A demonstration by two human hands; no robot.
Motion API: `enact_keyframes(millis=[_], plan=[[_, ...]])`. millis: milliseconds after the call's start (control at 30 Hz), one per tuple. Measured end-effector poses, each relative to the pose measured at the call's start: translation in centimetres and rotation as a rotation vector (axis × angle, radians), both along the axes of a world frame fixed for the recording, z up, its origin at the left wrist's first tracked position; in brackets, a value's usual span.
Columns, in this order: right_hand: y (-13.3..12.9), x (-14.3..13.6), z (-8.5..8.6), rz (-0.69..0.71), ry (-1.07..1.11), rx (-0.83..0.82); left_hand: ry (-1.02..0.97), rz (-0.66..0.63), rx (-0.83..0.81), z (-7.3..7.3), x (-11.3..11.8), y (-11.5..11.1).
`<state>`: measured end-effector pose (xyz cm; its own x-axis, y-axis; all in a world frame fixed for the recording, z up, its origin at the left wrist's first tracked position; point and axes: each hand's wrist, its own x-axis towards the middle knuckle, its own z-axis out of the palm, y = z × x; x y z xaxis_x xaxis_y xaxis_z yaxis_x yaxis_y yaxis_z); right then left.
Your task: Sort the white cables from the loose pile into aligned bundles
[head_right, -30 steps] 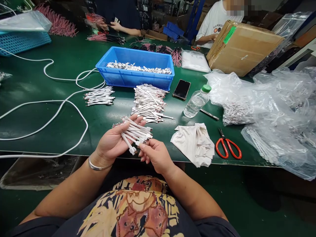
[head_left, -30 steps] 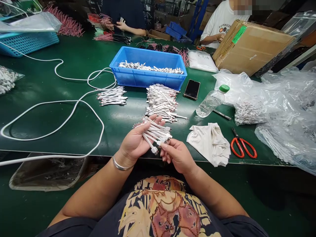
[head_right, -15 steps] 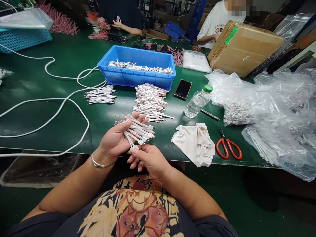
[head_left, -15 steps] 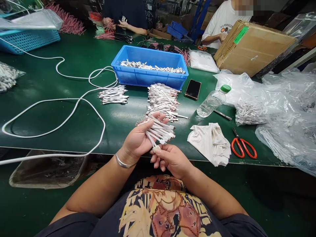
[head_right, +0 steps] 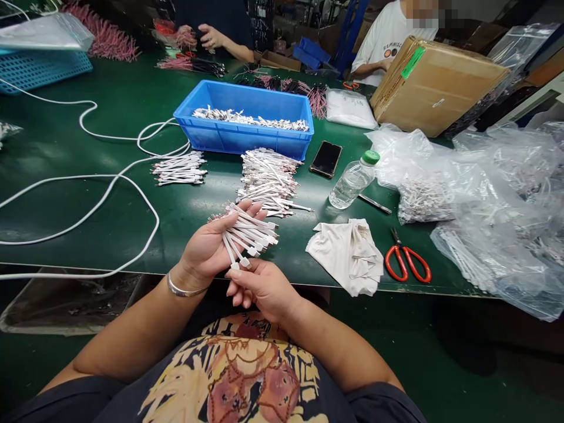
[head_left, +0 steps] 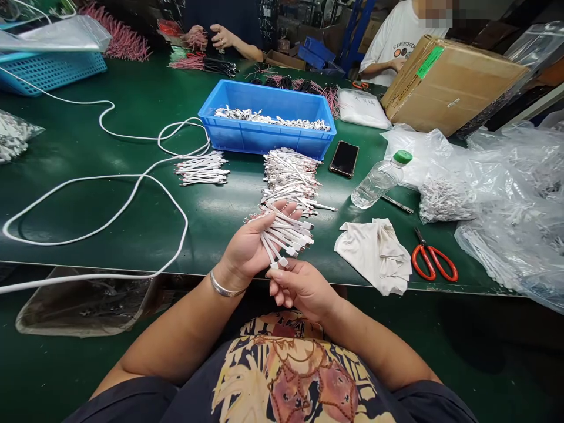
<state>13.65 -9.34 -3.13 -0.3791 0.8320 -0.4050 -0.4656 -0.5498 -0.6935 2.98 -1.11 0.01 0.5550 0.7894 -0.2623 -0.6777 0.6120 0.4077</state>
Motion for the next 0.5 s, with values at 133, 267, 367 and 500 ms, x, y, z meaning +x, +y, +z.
enact_keyframes(millis=[133,267,367,500], plan=[[-0.11,-0.25,0.10,0.016,-0.057,0.039,-0.010,-0.006,0.001,-0.08,0.04,0.01],[-0.29,-0.38,0.07,-0.025,-0.123,0.085,-0.015,-0.011,0.002,-0.23,0.03,0.14],[-0.34,-0.31,0.07,-0.048,-0.116,0.104,-0.009,-0.013,-0.001,-0.25,-0.04,0.20],[-0.12,-0.24,0.20,-0.074,-0.130,0.112,0.009,-0.010,-0.016,-0.17,-0.01,0.15]])
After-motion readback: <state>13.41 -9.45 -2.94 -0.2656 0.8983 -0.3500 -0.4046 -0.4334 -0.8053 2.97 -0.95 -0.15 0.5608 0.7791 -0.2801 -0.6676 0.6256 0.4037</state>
